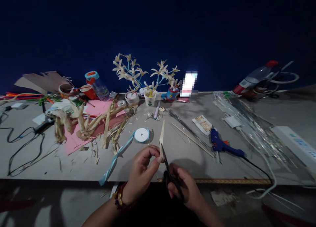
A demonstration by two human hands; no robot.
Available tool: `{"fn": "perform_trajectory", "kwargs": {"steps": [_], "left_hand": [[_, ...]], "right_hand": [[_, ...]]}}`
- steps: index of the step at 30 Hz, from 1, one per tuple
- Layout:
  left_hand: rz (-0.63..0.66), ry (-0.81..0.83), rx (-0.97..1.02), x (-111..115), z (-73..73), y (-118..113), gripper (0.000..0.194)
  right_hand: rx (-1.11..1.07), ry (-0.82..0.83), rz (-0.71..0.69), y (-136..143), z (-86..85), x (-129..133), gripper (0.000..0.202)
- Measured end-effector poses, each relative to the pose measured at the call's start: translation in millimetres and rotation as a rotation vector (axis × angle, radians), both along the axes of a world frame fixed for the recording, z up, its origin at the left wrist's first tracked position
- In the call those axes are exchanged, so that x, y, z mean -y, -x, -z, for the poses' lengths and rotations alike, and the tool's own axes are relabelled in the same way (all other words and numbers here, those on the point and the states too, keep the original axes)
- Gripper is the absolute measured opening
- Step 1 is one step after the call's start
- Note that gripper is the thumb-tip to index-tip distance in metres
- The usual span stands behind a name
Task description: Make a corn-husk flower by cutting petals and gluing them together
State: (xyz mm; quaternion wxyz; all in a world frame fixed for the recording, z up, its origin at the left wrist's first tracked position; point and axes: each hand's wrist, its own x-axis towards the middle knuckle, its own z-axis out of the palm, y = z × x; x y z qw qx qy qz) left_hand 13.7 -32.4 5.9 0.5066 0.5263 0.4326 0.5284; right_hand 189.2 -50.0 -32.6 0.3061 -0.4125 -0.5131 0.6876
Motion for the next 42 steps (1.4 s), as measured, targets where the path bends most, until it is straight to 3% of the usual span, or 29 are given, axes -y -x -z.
{"fn": "perform_trajectory", "kwargs": {"steps": [19, 29, 42], "left_hand": [[0.074, -0.009, 0.006, -4.6, 0.6, 10.2, 0.015], [0.050, -0.010, 0.001, -5.9, -0.5, 14.2, 0.016], [0.054, 0.037, 0.028, -13.7, 1.7, 35.0, 0.018]], "right_hand": [[0.076, -0.045, -0.021, -2.4, 4.0, -3.5, 0.068], [0.101, -0.080, -0.032, 2.3, 2.4, -6.6, 0.066], [0.141, -0.095, -0.084, 7.8, 4.7, -24.5, 0.063]]}}
